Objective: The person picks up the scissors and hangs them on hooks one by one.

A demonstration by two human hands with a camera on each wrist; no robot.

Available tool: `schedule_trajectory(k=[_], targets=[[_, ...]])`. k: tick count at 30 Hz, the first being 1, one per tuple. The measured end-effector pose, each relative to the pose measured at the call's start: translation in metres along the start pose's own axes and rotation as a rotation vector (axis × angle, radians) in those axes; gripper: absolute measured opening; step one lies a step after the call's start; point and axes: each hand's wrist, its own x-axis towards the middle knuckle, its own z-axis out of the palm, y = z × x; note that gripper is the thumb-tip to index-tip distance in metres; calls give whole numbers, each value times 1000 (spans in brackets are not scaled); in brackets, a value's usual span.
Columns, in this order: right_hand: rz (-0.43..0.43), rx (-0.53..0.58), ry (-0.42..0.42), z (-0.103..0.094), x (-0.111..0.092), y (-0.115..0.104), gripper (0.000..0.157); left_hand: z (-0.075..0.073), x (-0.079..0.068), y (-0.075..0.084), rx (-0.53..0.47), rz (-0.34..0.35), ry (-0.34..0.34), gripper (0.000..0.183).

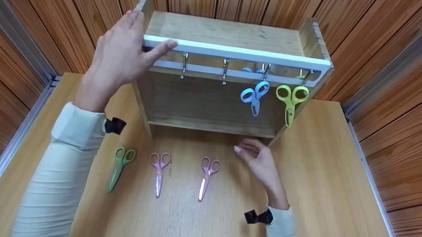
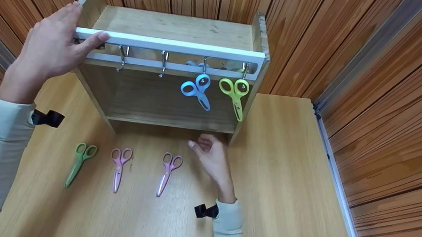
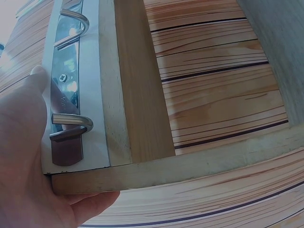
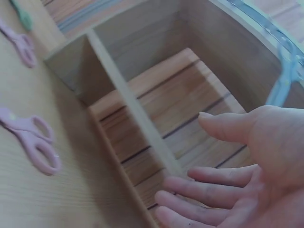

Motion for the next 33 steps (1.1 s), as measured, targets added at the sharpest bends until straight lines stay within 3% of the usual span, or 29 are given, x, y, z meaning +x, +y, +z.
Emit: schedule_trajectory(k=[5,10,17,20,22,24,27,29,33], targets=[[20,-77,-24,25,-12,3,63,0,0,0,-8,-11,-7,108],[13,-233,-30,54,-24,10,70,0,0,0,-11,-15,-11,108],[-173,-482,22,98,-36,21,58,0,0,0,-6,-12,-11,109],[-256,-605,50,112,-34,35,65,0,1,0,-8,-1,-3,109],[-233,-663,46,118,-35,35,78,1,0,0,-9,3,1,109],[-153,-689,30,123,-36,33,91,1,0,0,-11,4,3,109],[-11,-698,-2,126,-38,19,96,1,0,0,-13,3,7,108],[2,-747,19,129,-37,18,90,1,-1,1,-15,3,9,108],[-81,-922,111,133,-36,17,74,0,-2,-1,-17,-1,14,107]])
